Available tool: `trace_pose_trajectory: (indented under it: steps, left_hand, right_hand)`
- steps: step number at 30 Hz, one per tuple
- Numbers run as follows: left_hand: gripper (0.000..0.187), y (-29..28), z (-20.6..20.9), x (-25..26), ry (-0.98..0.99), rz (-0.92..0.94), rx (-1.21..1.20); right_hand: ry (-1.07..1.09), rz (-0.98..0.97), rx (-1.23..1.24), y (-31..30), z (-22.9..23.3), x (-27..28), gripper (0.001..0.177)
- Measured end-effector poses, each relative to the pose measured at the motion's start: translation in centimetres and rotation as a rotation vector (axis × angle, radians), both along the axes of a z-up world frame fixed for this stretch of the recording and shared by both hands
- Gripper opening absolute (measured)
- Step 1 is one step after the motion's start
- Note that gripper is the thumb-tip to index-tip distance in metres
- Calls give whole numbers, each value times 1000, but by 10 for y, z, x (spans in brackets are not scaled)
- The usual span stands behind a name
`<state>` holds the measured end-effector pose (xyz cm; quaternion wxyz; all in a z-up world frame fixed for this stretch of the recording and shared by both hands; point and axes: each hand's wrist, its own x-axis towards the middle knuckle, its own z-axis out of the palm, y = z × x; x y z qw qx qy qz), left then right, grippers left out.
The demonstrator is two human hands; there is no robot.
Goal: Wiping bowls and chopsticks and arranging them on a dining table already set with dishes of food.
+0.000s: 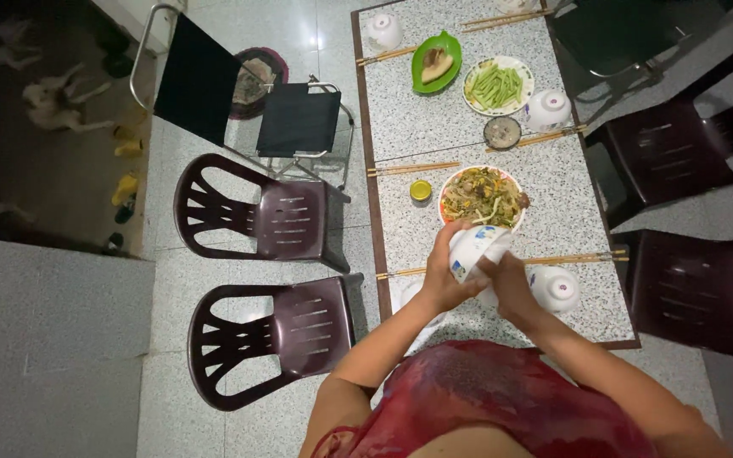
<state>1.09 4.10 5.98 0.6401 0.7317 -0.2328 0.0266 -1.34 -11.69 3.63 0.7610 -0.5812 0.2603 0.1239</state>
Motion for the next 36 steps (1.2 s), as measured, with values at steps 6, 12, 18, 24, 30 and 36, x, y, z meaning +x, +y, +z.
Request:
trace_pose_trajectory:
  steps: [6,12,18,24,30,36]
  left_hand:
    - [99,-2,-26,10,-49,79,24]
    - [83,7,-22,37,530,56,-667]
    - [76,-6,-48,23,701,25,-749]
    - [79,-17,-51,10,785,-22,-844]
    - [86,-21,-39,0,776,-142,-620]
    - [97,-8,-57,10,785,-89,-650]
  right_hand:
    - [-975,694,-896,-16,1,-16,40]
    - [129,477,-284,-21,31,-2,49]
    - [-383,452,-1108,-17,78,16,64]
    - [-783,309,-1139,-3,54,10,55]
    - [-972,333,-1134,5,13,15,25]
    - [-641,743,-784,5,38,7,19]
